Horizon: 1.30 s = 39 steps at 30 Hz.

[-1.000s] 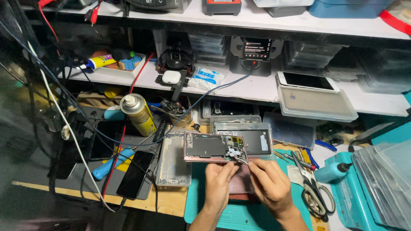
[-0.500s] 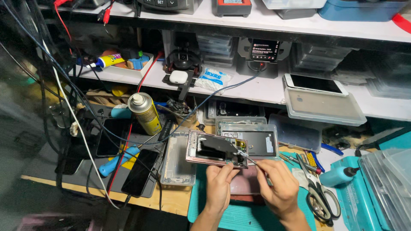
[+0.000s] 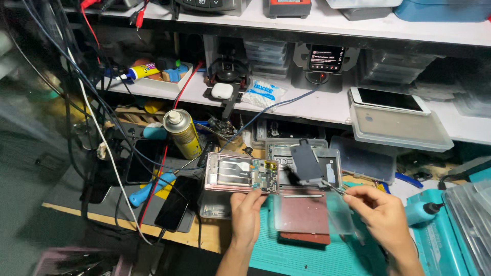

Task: The person disassembles a smartphone at a repair workbench. They hold the opened phone in one hand and use a small screwdriver-like tool to pry and unscrew internal components, lifting out the battery and other parts and setting removed pieces on the mat.

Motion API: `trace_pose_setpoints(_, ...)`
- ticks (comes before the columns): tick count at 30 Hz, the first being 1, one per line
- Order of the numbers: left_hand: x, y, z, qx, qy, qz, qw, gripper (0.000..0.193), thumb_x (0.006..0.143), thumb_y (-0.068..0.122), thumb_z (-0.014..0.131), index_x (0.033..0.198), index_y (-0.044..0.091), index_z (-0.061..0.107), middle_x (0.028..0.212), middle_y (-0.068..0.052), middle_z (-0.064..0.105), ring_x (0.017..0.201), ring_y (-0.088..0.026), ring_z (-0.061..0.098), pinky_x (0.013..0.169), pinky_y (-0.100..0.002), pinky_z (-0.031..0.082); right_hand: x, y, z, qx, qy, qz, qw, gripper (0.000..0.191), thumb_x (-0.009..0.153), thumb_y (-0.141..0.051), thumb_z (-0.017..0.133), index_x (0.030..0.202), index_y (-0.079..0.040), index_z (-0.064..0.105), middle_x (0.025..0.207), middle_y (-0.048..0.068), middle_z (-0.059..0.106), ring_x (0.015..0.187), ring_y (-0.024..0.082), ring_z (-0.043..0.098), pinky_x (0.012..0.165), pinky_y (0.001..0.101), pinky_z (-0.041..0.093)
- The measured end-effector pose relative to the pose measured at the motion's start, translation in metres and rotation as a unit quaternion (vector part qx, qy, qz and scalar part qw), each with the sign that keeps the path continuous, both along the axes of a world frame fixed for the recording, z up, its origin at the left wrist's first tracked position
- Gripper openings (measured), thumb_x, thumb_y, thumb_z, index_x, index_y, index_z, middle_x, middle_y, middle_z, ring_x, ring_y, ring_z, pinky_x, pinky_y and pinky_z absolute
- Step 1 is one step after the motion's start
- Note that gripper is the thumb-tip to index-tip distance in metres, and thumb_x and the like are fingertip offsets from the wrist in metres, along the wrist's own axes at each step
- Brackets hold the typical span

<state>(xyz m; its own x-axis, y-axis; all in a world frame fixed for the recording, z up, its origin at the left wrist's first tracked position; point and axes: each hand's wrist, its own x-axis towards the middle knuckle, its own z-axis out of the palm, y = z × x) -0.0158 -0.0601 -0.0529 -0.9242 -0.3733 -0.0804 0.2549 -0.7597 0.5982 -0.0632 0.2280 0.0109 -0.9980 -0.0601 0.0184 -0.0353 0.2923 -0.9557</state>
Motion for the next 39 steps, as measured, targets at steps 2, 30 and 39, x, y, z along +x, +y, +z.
trace_pose_setpoints(2,0.003,-0.015,-0.003,-0.013,0.009,0.007,1.000,0.010,0.092,-0.003,0.060,0.090,-0.009,0.067,0.095,-0.017,0.072,0.089,-0.024,0.070,0.088,-0.040,0.055,-0.010,0.013,-0.005,-0.010,-0.058,0.041,0.997,0.016,0.084,-0.006,0.076,0.097,0.004,0.079,0.079,0.003,0.069,0.067,0.008,0.053,0.056,0.0251,0.040)
trace_pose_setpoints(30,0.005,-0.008,0.019,-0.002,0.020,-0.056,0.998,0.023,0.088,-0.004,0.058,0.107,-0.009,0.069,0.103,-0.017,0.075,0.094,-0.025,0.072,0.091,-0.041,0.057,0.001,0.006,0.052,0.420,-0.022,0.104,0.901,0.028,0.079,-0.022,0.082,0.106,-0.017,0.080,0.096,0.002,0.078,0.084,0.021,0.073,0.078,0.0334,0.058)
trace_pose_setpoints(39,0.006,0.003,0.024,-0.009,0.023,-0.084,0.996,0.018,0.094,-0.002,0.059,0.104,-0.013,0.069,0.102,-0.019,0.074,0.092,-0.026,0.073,0.089,-0.041,0.058,0.009,0.008,0.058,0.365,-0.017,0.088,0.927,0.030,0.079,-0.023,0.080,0.109,-0.018,0.080,0.094,0.003,0.076,0.081,0.021,0.070,0.073,0.0340,0.060)
